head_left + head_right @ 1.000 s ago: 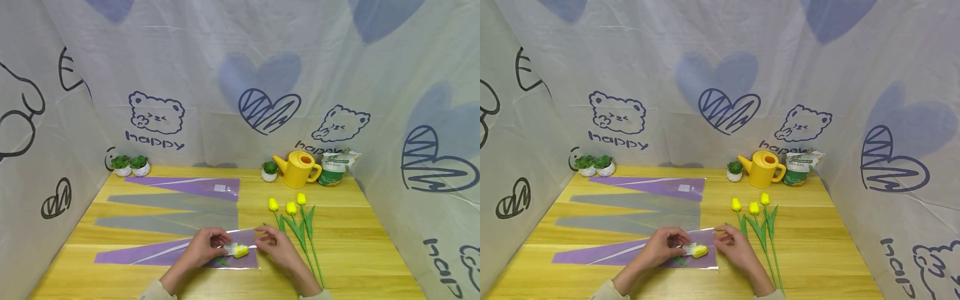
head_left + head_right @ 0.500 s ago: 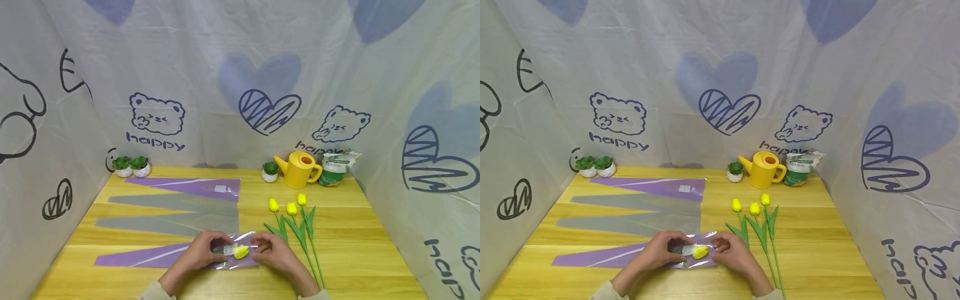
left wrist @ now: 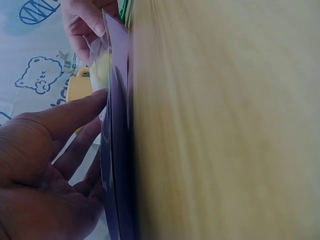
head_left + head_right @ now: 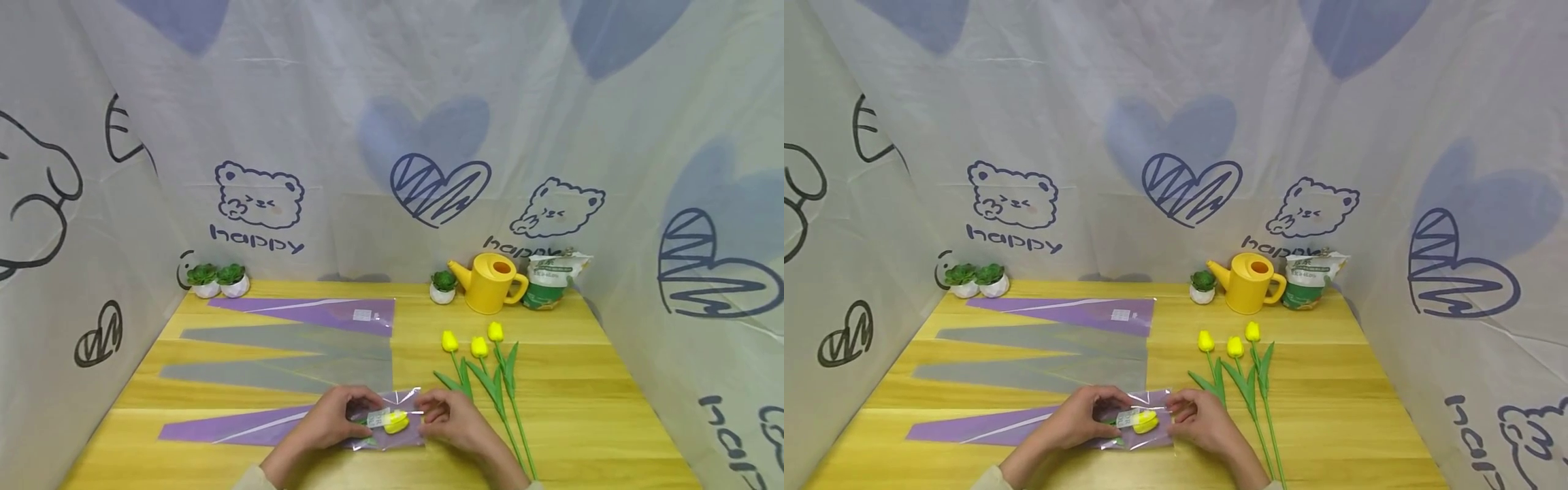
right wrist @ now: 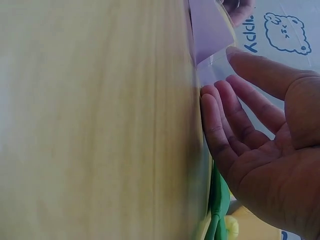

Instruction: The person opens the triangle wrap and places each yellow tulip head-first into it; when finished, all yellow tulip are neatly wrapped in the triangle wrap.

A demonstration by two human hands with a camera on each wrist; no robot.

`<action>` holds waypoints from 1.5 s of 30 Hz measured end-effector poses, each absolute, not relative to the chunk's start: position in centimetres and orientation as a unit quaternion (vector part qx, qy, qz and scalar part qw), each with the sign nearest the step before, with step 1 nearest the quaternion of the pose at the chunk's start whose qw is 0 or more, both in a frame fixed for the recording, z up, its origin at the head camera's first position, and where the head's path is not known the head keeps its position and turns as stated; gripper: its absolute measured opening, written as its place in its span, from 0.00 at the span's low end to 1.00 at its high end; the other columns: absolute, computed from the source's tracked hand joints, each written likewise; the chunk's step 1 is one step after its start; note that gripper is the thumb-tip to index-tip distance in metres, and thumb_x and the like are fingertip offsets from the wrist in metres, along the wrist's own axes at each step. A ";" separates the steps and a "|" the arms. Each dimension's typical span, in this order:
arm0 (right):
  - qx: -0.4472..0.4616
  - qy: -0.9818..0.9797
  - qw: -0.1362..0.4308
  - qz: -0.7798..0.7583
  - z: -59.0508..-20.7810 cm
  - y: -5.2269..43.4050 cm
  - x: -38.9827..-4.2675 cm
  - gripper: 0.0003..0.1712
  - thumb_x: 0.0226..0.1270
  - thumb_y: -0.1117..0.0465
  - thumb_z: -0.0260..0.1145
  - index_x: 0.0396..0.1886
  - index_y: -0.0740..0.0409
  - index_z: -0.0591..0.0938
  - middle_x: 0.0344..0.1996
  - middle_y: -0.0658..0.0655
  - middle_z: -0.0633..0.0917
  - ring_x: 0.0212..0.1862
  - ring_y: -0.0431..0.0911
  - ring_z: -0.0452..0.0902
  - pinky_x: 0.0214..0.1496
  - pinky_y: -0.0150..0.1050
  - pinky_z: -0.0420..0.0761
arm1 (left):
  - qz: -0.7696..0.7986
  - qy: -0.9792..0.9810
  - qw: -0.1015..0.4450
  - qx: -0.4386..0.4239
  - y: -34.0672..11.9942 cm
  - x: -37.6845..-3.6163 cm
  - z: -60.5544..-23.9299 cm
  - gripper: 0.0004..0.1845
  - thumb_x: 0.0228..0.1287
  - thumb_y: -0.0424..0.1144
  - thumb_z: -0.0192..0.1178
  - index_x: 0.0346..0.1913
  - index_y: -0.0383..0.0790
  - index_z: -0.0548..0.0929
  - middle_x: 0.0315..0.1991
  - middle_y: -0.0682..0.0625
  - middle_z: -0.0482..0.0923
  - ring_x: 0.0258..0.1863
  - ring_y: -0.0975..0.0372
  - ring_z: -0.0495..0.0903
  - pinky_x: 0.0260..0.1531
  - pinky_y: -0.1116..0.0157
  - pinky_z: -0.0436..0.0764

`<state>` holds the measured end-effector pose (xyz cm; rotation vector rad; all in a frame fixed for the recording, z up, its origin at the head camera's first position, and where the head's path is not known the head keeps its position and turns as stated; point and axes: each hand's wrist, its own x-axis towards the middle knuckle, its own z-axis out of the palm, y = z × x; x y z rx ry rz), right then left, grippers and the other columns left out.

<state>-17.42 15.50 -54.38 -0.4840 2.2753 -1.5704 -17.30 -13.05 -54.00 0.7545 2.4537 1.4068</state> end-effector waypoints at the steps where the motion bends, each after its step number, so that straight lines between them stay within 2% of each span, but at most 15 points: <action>1: -0.170 0.800 0.166 -0.552 -54.4 15.5 -17.4 0.23 0.56 0.74 0.77 0.53 0.68 0.85 0.48 0.66 0.86 0.42 0.49 0.83 0.42 0.30 0.84 | 0.478 0.833 0.108 0.256 -13.1 -17.3 -54.0 0.21 0.52 0.33 0.79 0.51 0.45 0.88 0.50 0.51 0.89 0.51 0.54 0.87 0.57 0.58 0.84; 8: -0.173 0.802 0.162 -0.548 -54.3 15.4 -17.3 0.23 0.55 0.73 0.78 0.53 0.66 0.86 0.48 0.65 0.87 0.42 0.49 0.83 0.42 0.30 0.83 | 0.475 0.833 0.115 0.259 -13.2 -17.3 -53.9 0.22 0.53 0.31 0.79 0.52 0.44 0.87 0.50 0.50 0.89 0.51 0.54 0.87 0.55 0.60 0.84; 15: -0.168 0.815 0.161 -0.531 -54.0 15.5 -17.3 0.22 0.58 0.70 0.78 0.53 0.65 0.85 0.46 0.62 0.87 0.41 0.46 0.82 0.41 0.30 0.83 | 0.464 0.841 0.105 0.257 -13.1 -17.2 -53.6 0.22 0.53 0.33 0.79 0.53 0.42 0.87 0.49 0.50 0.89 0.49 0.56 0.87 0.55 0.60 0.84; 19: -0.174 0.824 0.146 -0.519 -53.5 16.0 -17.3 0.22 0.63 0.65 0.77 0.56 0.64 0.84 0.47 0.61 0.87 0.43 0.47 0.84 0.44 0.30 0.84 | 0.461 0.848 0.093 0.245 -13.2 -17.2 -53.2 0.21 0.57 0.36 0.77 0.54 0.43 0.87 0.49 0.51 0.89 0.48 0.58 0.86 0.54 0.60 0.83; 22: -0.167 0.828 0.128 -0.519 -52.9 16.8 -17.4 0.23 0.66 0.63 0.75 0.58 0.65 0.83 0.47 0.62 0.87 0.45 0.48 0.85 0.45 0.31 0.84 | 0.471 0.846 0.081 0.237 -13.3 -17.7 -52.8 0.19 0.61 0.35 0.74 0.55 0.40 0.86 0.50 0.49 0.89 0.49 0.55 0.86 0.54 0.56 0.83; 28: -0.091 0.847 0.101 -0.515 -51.3 19.2 -17.2 0.21 0.68 0.61 0.74 0.59 0.61 0.84 0.49 0.61 0.86 0.47 0.46 0.84 0.46 0.32 0.83 | 0.481 0.845 0.052 0.229 -13.7 -19.6 -52.2 0.17 0.63 0.31 0.71 0.55 0.35 0.85 0.50 0.40 0.88 0.47 0.46 0.85 0.50 0.55 0.84; 32: -0.029 0.857 0.072 -0.509 -50.7 21.5 -17.1 0.20 0.70 0.61 0.72 0.59 0.57 0.85 0.49 0.57 0.86 0.46 0.45 0.82 0.45 0.35 0.84 | 0.485 0.844 0.044 0.225 -13.8 -21.3 -52.0 0.17 0.62 0.27 0.71 0.54 0.32 0.85 0.47 0.38 0.88 0.41 0.52 0.85 0.46 0.62 0.85; 36: 0.024 0.859 0.045 -0.509 -50.5 23.8 -16.9 0.19 0.72 0.60 0.70 0.60 0.58 0.84 0.50 0.56 0.85 0.46 0.45 0.81 0.43 0.37 0.85 | 0.484 0.847 0.051 0.213 -13.7 -22.7 -52.1 0.16 0.63 0.26 0.70 0.53 0.31 0.85 0.46 0.38 0.88 0.39 0.60 0.84 0.42 0.68 0.83; 45: 0.083 0.867 0.041 -0.489 -51.3 27.5 -16.5 0.21 0.74 0.58 0.69 0.62 0.61 0.83 0.51 0.60 0.85 0.45 0.46 0.82 0.42 0.36 0.85 | 0.495 0.841 0.071 0.209 -12.7 -24.2 -53.3 0.19 0.57 0.24 0.72 0.53 0.28 0.85 0.47 0.36 0.88 0.40 0.56 0.86 0.42 0.71 0.84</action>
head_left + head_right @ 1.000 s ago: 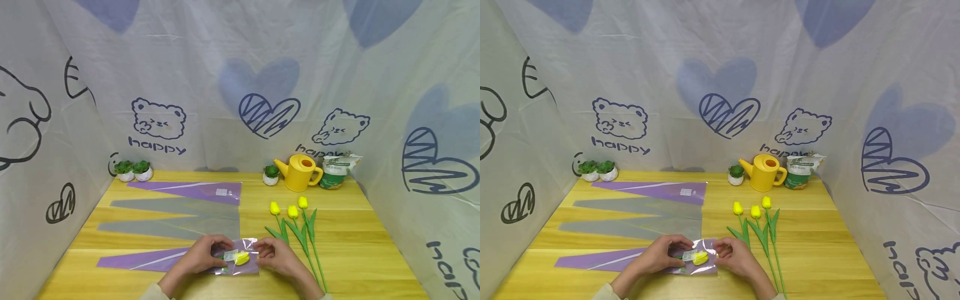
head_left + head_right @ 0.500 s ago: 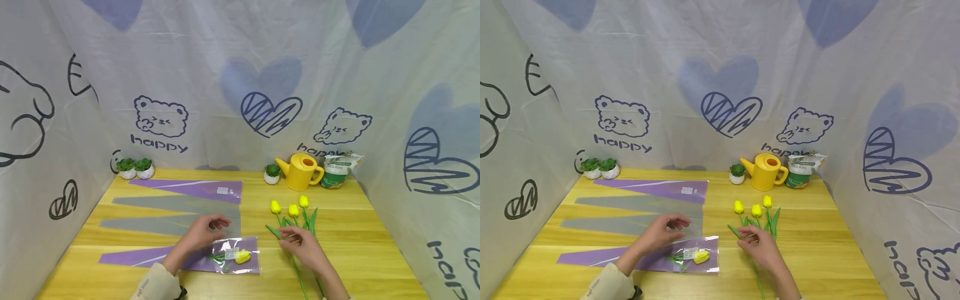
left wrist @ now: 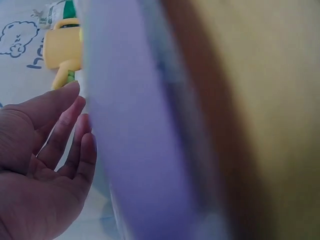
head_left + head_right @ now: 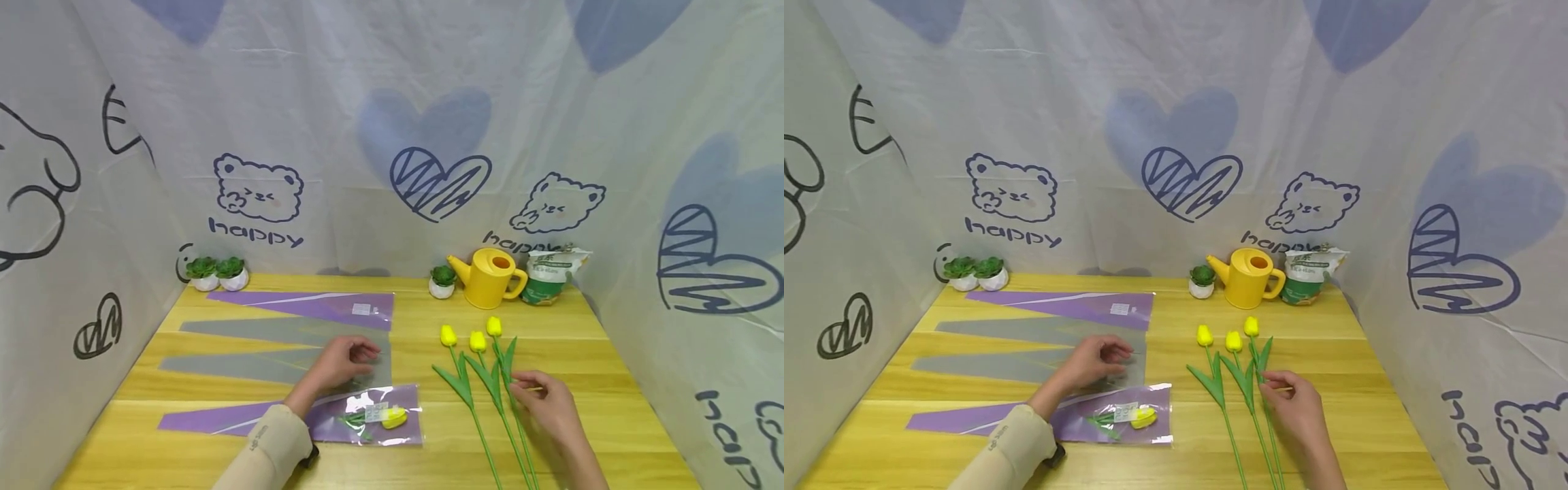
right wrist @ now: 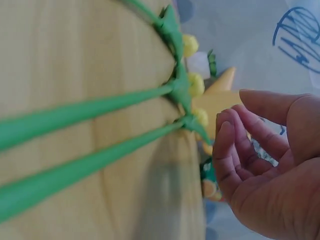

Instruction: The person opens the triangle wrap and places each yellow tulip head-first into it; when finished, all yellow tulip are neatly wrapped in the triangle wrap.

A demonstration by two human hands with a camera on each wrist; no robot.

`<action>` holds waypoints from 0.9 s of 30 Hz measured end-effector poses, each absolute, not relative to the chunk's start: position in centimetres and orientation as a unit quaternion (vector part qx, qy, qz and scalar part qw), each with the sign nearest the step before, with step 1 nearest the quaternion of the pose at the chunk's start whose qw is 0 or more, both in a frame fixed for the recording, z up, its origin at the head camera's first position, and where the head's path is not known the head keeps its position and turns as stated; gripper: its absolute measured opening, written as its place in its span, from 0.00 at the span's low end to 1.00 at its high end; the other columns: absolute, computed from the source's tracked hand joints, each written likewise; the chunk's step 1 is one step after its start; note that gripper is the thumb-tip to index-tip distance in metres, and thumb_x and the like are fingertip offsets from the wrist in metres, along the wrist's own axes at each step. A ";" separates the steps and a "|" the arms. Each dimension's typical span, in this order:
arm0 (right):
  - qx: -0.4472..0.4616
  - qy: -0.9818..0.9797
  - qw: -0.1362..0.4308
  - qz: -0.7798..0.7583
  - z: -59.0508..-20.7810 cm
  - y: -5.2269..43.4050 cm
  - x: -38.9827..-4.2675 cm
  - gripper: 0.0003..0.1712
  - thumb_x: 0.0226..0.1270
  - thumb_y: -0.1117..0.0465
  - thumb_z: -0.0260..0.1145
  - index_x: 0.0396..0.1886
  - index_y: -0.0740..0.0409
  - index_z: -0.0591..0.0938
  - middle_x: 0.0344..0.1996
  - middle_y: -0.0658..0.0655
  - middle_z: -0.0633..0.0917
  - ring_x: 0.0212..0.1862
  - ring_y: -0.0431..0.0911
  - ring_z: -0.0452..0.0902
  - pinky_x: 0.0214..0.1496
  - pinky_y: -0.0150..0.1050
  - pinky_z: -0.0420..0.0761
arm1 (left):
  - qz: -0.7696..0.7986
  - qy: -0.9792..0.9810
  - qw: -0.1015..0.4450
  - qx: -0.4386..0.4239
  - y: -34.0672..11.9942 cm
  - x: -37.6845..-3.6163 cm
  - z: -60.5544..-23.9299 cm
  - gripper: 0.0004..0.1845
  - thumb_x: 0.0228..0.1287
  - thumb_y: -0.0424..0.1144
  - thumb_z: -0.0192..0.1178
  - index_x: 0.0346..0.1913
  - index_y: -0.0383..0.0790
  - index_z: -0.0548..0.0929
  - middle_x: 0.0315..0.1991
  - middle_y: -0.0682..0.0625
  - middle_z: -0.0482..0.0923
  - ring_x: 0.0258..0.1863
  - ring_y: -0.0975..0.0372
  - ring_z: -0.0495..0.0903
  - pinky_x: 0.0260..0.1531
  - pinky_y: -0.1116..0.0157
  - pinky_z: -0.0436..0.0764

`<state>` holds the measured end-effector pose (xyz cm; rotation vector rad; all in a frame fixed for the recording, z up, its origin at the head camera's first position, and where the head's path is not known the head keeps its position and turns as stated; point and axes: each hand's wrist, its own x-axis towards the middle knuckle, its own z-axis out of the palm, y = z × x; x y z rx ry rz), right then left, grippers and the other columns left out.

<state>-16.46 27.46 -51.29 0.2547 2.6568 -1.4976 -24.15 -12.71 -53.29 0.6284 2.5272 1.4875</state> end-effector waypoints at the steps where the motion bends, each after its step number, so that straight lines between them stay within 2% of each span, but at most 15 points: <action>1: 0.086 0.870 0.043 -0.483 -51.5 27.7 -16.4 0.21 0.74 0.58 0.69 0.62 0.62 0.82 0.51 0.59 0.85 0.45 0.46 0.81 0.41 0.35 0.85 | 0.496 0.839 0.072 0.210 -12.6 -24.2 -53.5 0.19 0.56 0.24 0.72 0.52 0.28 0.85 0.47 0.36 0.88 0.40 0.56 0.86 0.42 0.71 0.84; 6: 0.094 0.889 0.052 -0.445 -52.4 28.5 -16.4 0.21 0.73 0.56 0.69 0.60 0.62 0.84 0.49 0.58 0.86 0.46 0.45 0.81 0.41 0.35 0.82 | 0.505 0.835 0.079 0.203 -12.4 -24.4 -54.2 0.20 0.54 0.24 0.75 0.51 0.29 0.86 0.45 0.37 0.88 0.39 0.56 0.85 0.40 0.72 0.83; 14: 0.095 0.893 0.068 -0.436 -53.4 28.7 -16.1 0.23 0.73 0.56 0.69 0.61 0.63 0.82 0.46 0.58 0.87 0.49 0.50 0.83 0.50 0.47 0.85 | 0.505 0.835 0.080 0.205 -12.3 -24.6 -54.9 0.20 0.53 0.24 0.75 0.51 0.28 0.86 0.44 0.38 0.89 0.41 0.55 0.86 0.43 0.68 0.84; 27: 0.099 0.885 0.085 -0.447 -53.6 28.5 -16.4 0.21 0.66 0.60 0.74 0.54 0.67 0.83 0.39 0.56 0.88 0.38 0.45 0.84 0.40 0.38 0.86 | 0.524 0.831 0.092 0.164 -12.4 -24.7 -55.4 0.19 0.49 0.23 0.77 0.47 0.30 0.88 0.42 0.39 0.89 0.39 0.56 0.86 0.39 0.72 0.81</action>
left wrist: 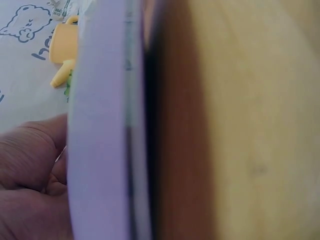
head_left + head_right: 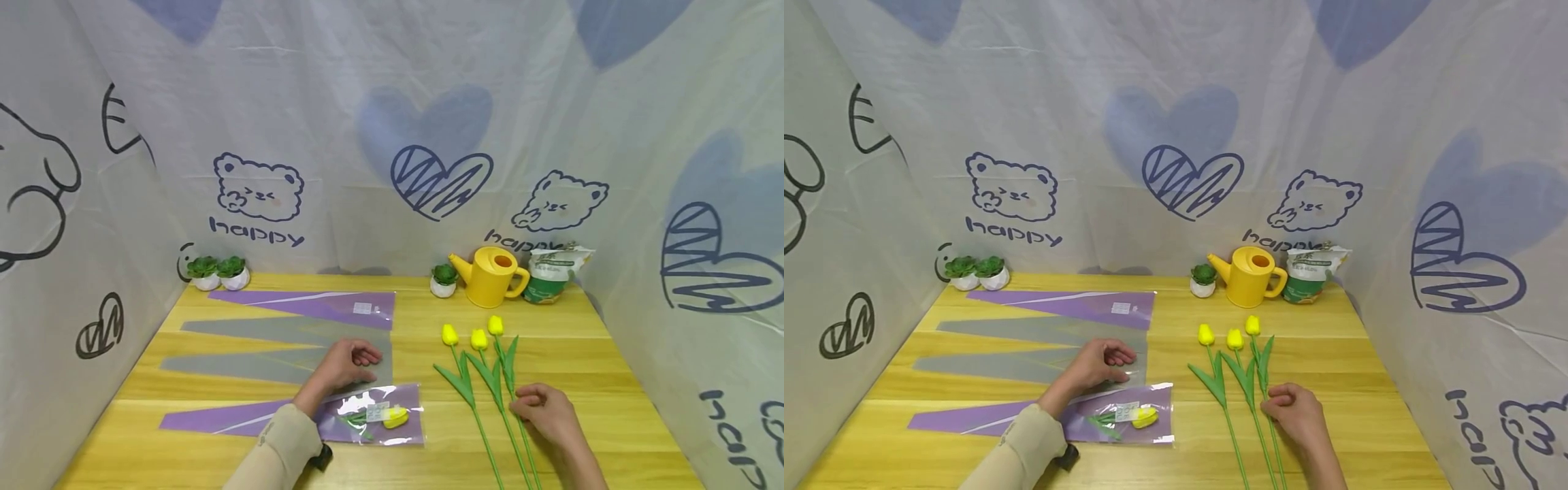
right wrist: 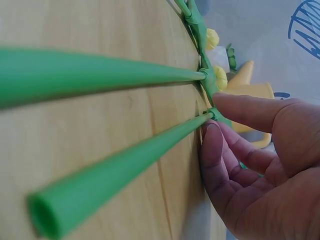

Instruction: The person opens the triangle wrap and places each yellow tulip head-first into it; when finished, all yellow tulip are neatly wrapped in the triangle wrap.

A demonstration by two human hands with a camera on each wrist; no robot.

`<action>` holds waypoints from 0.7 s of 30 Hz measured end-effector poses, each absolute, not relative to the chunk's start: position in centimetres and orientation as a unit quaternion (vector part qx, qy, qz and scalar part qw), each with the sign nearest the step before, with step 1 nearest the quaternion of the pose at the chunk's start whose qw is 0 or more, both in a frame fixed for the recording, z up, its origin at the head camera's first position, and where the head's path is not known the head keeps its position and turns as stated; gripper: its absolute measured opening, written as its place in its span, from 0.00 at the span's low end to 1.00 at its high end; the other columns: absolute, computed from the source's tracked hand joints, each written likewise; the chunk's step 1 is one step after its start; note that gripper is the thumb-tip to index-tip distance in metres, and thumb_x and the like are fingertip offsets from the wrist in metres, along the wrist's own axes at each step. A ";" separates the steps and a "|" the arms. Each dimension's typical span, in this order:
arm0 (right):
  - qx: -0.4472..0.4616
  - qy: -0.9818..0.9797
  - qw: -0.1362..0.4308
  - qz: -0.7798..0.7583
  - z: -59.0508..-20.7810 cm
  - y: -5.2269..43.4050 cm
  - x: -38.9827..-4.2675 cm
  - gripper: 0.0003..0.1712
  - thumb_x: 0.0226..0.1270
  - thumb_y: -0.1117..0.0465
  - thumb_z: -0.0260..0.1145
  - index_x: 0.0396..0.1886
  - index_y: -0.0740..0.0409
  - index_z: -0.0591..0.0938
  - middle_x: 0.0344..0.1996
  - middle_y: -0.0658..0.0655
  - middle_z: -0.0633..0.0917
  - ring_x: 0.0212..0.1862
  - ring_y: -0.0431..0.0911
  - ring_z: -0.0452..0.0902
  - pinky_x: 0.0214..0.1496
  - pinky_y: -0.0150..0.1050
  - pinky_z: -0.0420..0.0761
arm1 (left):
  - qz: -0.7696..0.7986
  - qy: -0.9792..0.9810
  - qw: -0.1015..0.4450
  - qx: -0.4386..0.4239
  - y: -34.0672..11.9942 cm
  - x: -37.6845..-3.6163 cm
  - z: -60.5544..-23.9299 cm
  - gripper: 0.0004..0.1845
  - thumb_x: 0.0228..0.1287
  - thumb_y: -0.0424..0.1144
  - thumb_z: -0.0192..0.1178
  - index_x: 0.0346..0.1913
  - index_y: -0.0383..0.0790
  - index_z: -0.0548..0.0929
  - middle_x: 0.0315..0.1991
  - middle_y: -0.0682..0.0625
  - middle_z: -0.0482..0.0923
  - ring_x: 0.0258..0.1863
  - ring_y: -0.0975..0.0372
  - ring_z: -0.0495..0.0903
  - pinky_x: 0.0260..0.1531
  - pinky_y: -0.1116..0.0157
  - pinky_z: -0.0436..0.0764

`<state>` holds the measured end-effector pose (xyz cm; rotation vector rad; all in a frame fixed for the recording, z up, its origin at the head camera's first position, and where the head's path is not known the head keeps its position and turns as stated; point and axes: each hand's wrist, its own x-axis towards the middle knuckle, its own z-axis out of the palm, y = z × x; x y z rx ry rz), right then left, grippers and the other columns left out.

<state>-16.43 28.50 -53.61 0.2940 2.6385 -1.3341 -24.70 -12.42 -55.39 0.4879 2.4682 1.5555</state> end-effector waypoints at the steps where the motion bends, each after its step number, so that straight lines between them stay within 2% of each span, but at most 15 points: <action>1: 0.098 0.884 0.085 -0.449 -53.6 28.5 -16.5 0.21 0.66 0.60 0.74 0.54 0.68 0.83 0.38 0.56 0.88 0.36 0.46 0.84 0.38 0.38 0.87 | 0.527 0.829 0.093 0.163 -12.4 -24.7 -55.4 0.19 0.49 0.23 0.77 0.47 0.29 0.88 0.42 0.38 0.89 0.39 0.56 0.86 0.39 0.72 0.82; 10: 0.114 0.874 0.087 -0.465 -54.0 28.5 -16.8 0.17 0.62 0.67 0.75 0.48 0.70 0.82 0.34 0.57 0.86 0.29 0.46 0.82 0.31 0.37 0.86 | 0.524 0.835 0.093 0.137 -12.4 -24.6 -55.4 0.14 0.53 0.25 0.76 0.44 0.31 0.90 0.39 0.41 0.91 0.35 0.61 0.87 0.38 0.69 0.85; 17: 0.127 0.874 0.090 -0.460 -54.1 28.4 -16.9 0.14 0.62 0.67 0.74 0.45 0.68 0.84 0.31 0.57 0.85 0.28 0.46 0.82 0.31 0.36 0.86 | 0.540 0.826 0.091 0.136 -12.5 -24.7 -55.2 0.12 0.56 0.25 0.75 0.44 0.29 0.90 0.38 0.38 0.91 0.37 0.53 0.91 0.40 0.66 0.87; 21: 0.136 0.874 0.094 -0.457 -54.0 28.4 -17.0 0.11 0.62 0.67 0.72 0.43 0.68 0.85 0.30 0.57 0.85 0.28 0.46 0.82 0.31 0.36 0.86 | 0.559 0.815 0.097 0.122 -12.5 -24.8 -55.4 0.11 0.57 0.27 0.74 0.44 0.29 0.90 0.38 0.38 0.91 0.38 0.55 0.91 0.40 0.68 0.87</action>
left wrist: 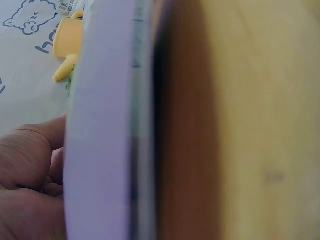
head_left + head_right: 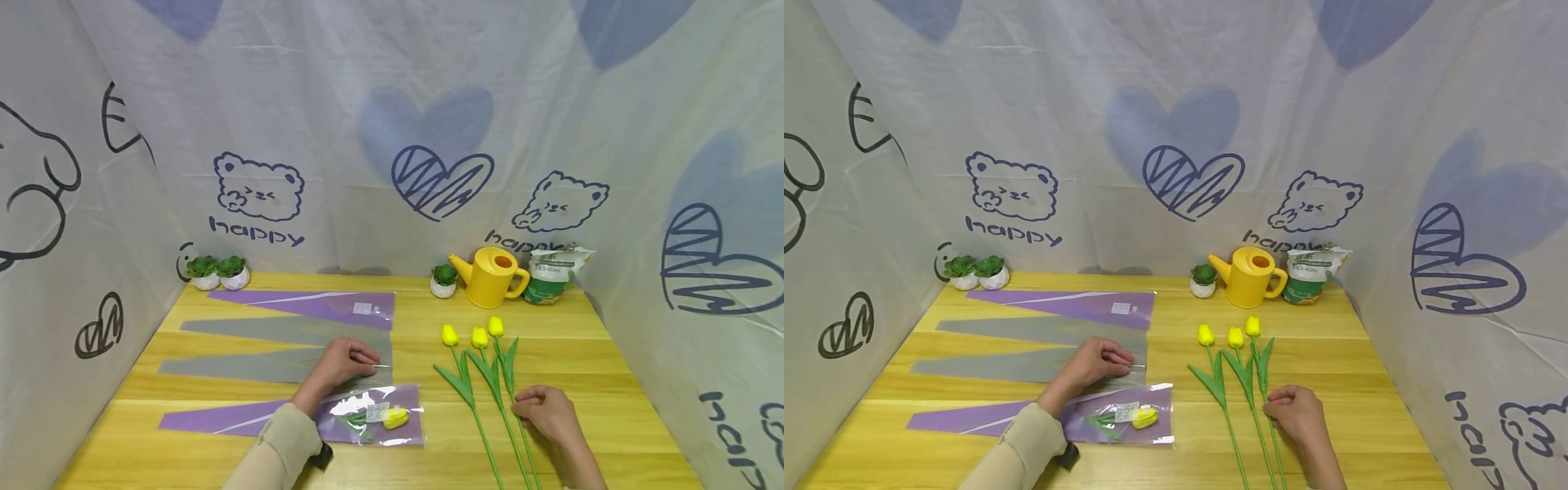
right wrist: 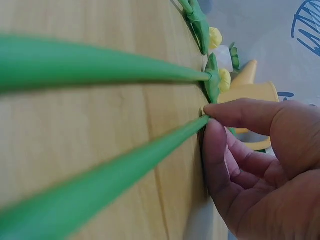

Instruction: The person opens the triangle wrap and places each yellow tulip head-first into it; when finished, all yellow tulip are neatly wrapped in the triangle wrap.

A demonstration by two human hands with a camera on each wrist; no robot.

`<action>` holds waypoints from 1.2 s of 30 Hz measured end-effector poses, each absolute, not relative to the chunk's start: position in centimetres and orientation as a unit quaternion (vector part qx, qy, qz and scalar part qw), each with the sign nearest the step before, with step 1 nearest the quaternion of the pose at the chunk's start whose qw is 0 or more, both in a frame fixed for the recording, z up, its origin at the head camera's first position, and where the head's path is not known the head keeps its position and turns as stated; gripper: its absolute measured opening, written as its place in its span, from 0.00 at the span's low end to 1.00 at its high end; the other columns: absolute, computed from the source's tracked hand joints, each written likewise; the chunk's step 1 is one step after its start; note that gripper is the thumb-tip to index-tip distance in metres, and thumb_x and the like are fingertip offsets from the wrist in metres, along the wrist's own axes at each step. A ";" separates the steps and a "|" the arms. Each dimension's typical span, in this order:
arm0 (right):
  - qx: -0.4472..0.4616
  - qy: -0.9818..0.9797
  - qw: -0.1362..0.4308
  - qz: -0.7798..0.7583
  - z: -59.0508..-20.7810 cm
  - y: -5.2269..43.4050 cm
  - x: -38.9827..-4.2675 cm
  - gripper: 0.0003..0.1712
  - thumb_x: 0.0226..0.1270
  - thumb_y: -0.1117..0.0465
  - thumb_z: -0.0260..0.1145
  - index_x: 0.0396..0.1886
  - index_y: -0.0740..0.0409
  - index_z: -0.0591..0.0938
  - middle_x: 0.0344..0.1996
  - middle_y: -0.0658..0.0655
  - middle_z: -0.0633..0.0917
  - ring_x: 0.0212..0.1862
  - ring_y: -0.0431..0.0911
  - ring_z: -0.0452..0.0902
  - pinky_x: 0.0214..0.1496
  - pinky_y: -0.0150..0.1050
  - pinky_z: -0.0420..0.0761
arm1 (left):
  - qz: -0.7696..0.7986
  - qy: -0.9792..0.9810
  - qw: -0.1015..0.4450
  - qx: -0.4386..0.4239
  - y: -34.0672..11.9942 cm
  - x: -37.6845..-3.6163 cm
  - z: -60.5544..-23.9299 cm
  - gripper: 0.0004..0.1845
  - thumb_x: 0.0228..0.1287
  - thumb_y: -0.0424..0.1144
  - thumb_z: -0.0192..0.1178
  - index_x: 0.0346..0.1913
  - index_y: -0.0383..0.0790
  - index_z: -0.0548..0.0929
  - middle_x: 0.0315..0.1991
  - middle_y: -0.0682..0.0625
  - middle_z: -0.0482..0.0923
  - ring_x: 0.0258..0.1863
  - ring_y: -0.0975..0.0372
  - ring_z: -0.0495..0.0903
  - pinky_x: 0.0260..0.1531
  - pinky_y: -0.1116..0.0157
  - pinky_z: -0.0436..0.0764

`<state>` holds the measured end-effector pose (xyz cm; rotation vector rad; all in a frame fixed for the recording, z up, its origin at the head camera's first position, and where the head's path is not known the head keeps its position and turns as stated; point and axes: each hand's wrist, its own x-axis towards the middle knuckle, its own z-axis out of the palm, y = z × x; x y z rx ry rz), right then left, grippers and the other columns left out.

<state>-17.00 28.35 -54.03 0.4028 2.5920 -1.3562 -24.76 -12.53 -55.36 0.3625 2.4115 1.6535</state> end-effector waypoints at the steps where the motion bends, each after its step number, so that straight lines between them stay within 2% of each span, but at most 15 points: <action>1: 0.136 0.875 0.095 -0.455 -54.0 28.3 -17.0 0.10 0.63 0.67 0.72 0.42 0.68 0.85 0.30 0.57 0.85 0.28 0.46 0.82 0.31 0.36 0.86 | 0.562 0.813 0.098 0.118 -12.5 -24.8 -55.4 0.11 0.58 0.27 0.75 0.44 0.30 0.90 0.38 0.39 0.91 0.37 0.56 0.91 0.40 0.70 0.86; 9: 0.131 0.882 0.098 -0.441 -53.9 28.2 -17.0 0.10 0.65 0.67 0.69 0.44 0.69 0.84 0.31 0.58 0.84 0.31 0.47 0.81 0.32 0.37 0.86 | 0.604 0.785 0.104 0.092 -12.7 -24.6 -55.3 0.14 0.60 0.29 0.74 0.48 0.28 0.89 0.41 0.37 0.90 0.40 0.55 0.91 0.39 0.70 0.86; 19: 0.131 0.875 0.109 -0.453 -54.0 28.0 -17.2 0.15 0.70 0.67 0.64 0.50 0.74 0.81 0.35 0.61 0.83 0.36 0.48 0.81 0.37 0.41 0.87 | 0.645 0.753 0.121 0.043 -13.1 -24.8 -55.7 0.16 0.58 0.28 0.74 0.49 0.27 0.88 0.42 0.40 0.91 0.37 0.63 0.90 0.41 0.68 0.88; 24: 0.134 0.871 0.109 -0.461 -53.6 28.0 -17.1 0.17 0.72 0.66 0.61 0.54 0.76 0.79 0.36 0.61 0.82 0.35 0.49 0.79 0.36 0.40 0.85 | 0.650 0.747 0.130 0.044 -13.2 -24.8 -55.9 0.16 0.61 0.29 0.73 0.51 0.28 0.87 0.43 0.41 0.91 0.40 0.60 0.91 0.43 0.66 0.88; 30: 0.129 0.873 0.100 -0.460 -52.6 28.0 -17.0 0.19 0.74 0.65 0.59 0.57 0.76 0.78 0.36 0.60 0.81 0.36 0.48 0.78 0.35 0.37 0.81 | 0.651 0.746 0.131 0.048 -13.2 -24.8 -55.8 0.16 0.62 0.30 0.73 0.52 0.28 0.87 0.43 0.41 0.91 0.42 0.57 0.91 0.41 0.67 0.87; 36: 0.122 0.868 0.081 -0.474 -51.2 28.0 -17.2 0.20 0.78 0.63 0.58 0.59 0.75 0.77 0.38 0.59 0.81 0.38 0.48 0.79 0.37 0.38 0.83 | 0.660 0.739 0.130 0.039 -13.2 -24.9 -55.9 0.16 0.61 0.30 0.73 0.51 0.28 0.87 0.42 0.43 0.91 0.39 0.63 0.90 0.41 0.70 0.85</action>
